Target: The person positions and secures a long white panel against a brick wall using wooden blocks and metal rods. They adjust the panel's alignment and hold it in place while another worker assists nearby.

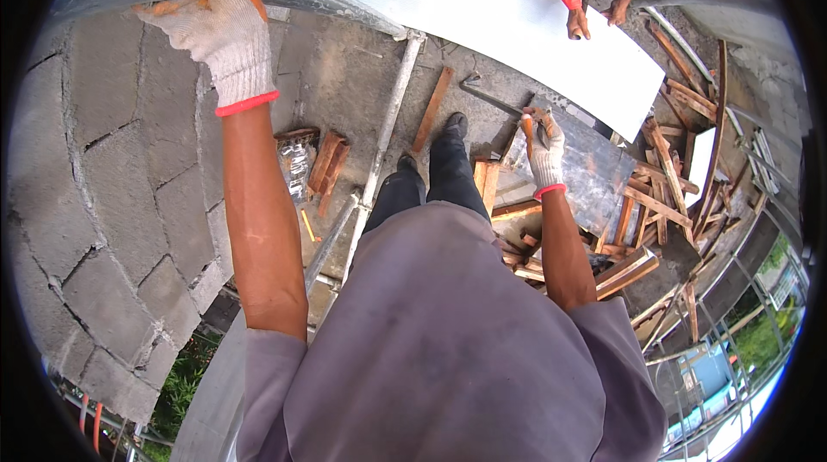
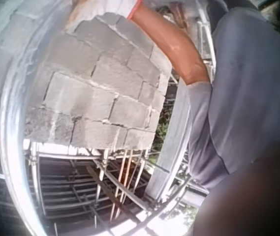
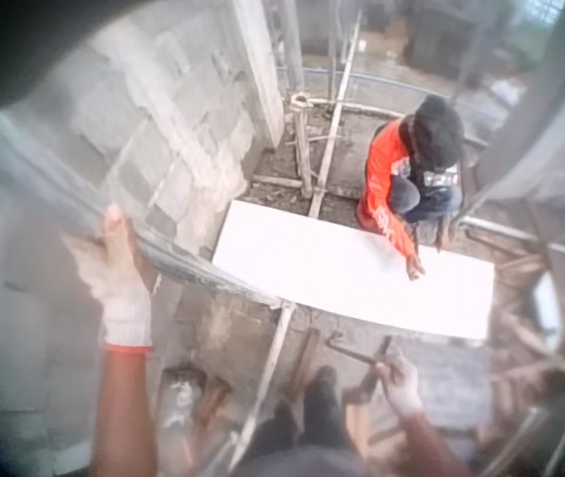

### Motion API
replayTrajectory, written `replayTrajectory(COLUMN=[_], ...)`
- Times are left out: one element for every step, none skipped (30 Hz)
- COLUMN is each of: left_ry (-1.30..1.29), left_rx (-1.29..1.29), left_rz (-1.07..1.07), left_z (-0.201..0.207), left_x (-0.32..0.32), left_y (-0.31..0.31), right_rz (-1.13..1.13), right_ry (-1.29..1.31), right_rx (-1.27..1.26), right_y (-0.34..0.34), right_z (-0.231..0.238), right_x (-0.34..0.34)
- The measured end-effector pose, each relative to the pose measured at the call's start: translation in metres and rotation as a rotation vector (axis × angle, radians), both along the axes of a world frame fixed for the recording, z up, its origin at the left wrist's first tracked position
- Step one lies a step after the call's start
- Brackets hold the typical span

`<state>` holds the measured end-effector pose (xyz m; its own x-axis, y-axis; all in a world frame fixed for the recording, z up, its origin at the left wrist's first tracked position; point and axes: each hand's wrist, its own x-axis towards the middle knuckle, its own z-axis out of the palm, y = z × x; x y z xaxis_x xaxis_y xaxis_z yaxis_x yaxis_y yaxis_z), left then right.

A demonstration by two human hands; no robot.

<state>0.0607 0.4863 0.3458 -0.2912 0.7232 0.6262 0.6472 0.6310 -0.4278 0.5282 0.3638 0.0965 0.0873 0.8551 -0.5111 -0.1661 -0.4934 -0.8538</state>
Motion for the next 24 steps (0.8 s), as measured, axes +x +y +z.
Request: replayTrajectory(left_ry=[-0.009, -0.019, -0.016, -0.047, -0.095, -0.195, -0.306, -0.437, -0.578, -0.703, -0.817, -0.888, -0.954, -1.020, -1.070, -1.136, -1.203, -1.201, -1.196, -1.202, -1.226, -1.261, -1.293, -1.296], left_rx=[-0.026, -0.052, -0.029, 0.006, 0.058, 0.136, 0.223, 0.317, 0.406, 0.490, 0.573, 0.627, 0.673, 0.716, 0.766, 0.801, 0.837, 0.835, 0.836, 0.840, 0.839, 0.841, 0.856, 0.873], left_rz=[-0.002, -0.004, -0.024, -0.049, -0.085, -0.133, -0.190, -0.254, -0.309, -0.353, -0.386, -0.394, -0.388, -0.324, -0.379, -0.368, -0.353, -0.426, -0.496, -0.534, -0.601, -0.637, -0.655, -0.583], left_z=[-0.002, -0.004, -0.006, -0.009, -0.010, -0.011, -0.010, -0.008, -0.006, -0.003, 0.001, 0.005, 0.010, 0.012, 0.015, 0.016, 0.017, 0.018, 0.019, 0.019, 0.020, 0.021, 0.022, 0.023], left_x=[-0.002, -0.003, -0.005, -0.004, -0.004, -0.003, 0.000, 0.003, 0.007, 0.011, 0.015, 0.020, 0.023, 0.029, 0.033, 0.037, 0.040, 0.043, 0.044, 0.046, 0.046, 0.046, 0.046, 0.046], left_y=[0.000, 0.000, 0.001, 0.001, 0.000, 0.001, 0.000, 0.001, 0.000, 0.001, 0.001, 0.002, 0.001, 0.002, 0.002, 0.002, 0.002, 0.003, 0.003, 0.003, 0.004, 0.004, 0.004, 0.004], right_rz=[0.043, 0.064, 0.070, 0.061, 0.106, 0.124, 0.154, 0.010, 0.046, -0.014, -0.172, -0.256, -0.234, -0.166, -0.190, -0.128, -0.094, -0.116, -0.069, -0.059, -0.072, -0.066, -0.066, -0.075], right_ry=[-0.026, -0.059, -0.078, -0.054, -0.095, -0.139, -0.154, 0.095, 0.034, 0.126, 0.341, 0.388, 0.319, 0.205, 0.263, 0.175, 0.151, 0.186, 0.063, 0.011, 0.051, -0.019, -0.025, -0.013], right_rx=[0.056, 0.076, 0.099, 0.093, 0.127, 0.095, 0.071, 0.068, 0.034, -0.017, -0.136, -0.112, -0.103, -0.046, -0.061, -0.035, -0.043, -0.103, 0.067, 0.071, 0.073, 0.052, 0.054, 0.039], right_y=[-0.002, -0.005, -0.007, -0.008, -0.011, -0.012, -0.014, -0.015, -0.017, -0.018, -0.020, -0.023, -0.025, -0.028, -0.032, -0.036, -0.039, -0.041, -0.045, -0.047, -0.048, -0.048, -0.047, -0.046], right_z=[-0.001, -0.001, -0.001, -0.002, -0.001, -0.002, -0.003, -0.005, -0.007, -0.010, -0.013, -0.016, -0.018, -0.019, -0.020, -0.019, -0.018, -0.017, -0.015, -0.013, -0.011, -0.009, -0.008, -0.007], right_x=[0.002, 0.005, 0.007, 0.008, 0.010, 0.010, 0.013, 0.012, 0.015, 0.014, 0.016, 0.016, 0.016, 0.015, 0.014, 0.012, 0.010, 0.006, 0.001, -0.003, -0.006, -0.009, -0.011, -0.011])
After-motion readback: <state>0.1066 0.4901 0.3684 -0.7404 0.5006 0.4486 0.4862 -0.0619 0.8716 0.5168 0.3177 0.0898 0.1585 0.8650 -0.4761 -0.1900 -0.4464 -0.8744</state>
